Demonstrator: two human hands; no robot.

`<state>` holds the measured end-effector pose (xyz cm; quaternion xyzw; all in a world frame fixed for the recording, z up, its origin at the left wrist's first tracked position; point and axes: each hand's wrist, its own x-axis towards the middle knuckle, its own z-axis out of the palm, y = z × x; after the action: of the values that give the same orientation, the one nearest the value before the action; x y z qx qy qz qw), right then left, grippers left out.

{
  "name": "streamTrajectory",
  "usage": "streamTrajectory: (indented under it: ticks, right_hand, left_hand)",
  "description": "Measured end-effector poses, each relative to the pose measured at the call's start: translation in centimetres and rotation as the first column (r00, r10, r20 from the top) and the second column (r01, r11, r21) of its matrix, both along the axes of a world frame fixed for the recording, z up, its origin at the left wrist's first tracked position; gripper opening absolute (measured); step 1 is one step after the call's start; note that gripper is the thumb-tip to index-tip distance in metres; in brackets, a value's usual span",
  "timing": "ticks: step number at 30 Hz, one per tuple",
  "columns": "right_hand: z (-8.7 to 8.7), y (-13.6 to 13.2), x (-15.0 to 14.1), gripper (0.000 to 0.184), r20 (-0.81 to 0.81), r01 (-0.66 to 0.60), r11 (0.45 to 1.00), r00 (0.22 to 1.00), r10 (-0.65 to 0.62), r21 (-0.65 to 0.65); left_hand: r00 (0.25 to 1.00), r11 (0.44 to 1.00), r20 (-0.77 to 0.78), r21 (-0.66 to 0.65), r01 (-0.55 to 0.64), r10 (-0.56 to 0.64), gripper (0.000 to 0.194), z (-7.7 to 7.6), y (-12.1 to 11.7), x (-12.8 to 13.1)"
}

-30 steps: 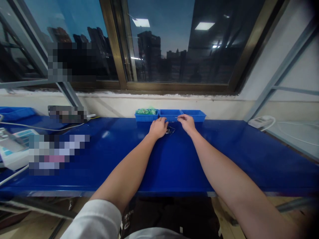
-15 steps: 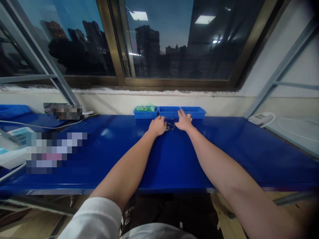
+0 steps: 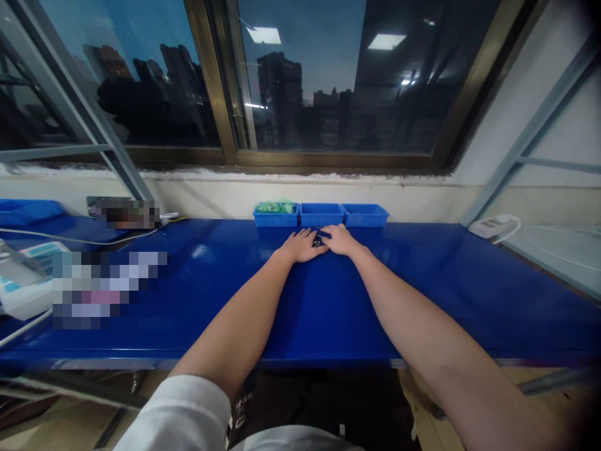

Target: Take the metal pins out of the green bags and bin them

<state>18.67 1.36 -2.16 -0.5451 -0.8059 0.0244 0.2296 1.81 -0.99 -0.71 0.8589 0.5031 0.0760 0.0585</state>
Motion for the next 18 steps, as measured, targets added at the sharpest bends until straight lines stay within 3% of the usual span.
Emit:
streamTrajectory:
  ticks: [6,12,18]
  right_hand:
    - [0.5,-0.2,0.0,0.024,-0.047,-0.099,0.995,0.994,0.099,0.018]
    - [1.0,-0.9,-0.1,0.015,-0.127,-0.035,0.999,0.991,0.037,0.018]
    - [1.0,-0.9,-0.4,0.015,-0.105,0.008,0.999,0.994,-0.005,0.032]
  left_hand:
    - [0.998,0.998,0.008,-0.027,0.058,-0.058,0.072,0.2,0.0,0.1]
    - [0.994,0.993,0.023,0.059,0.107,-0.108,0.056,0.3,0.0,0.0]
    - [0.994,0.989,0.039,0.109,0.095,-0.099,0.053,0.2,-0.1,0.0]
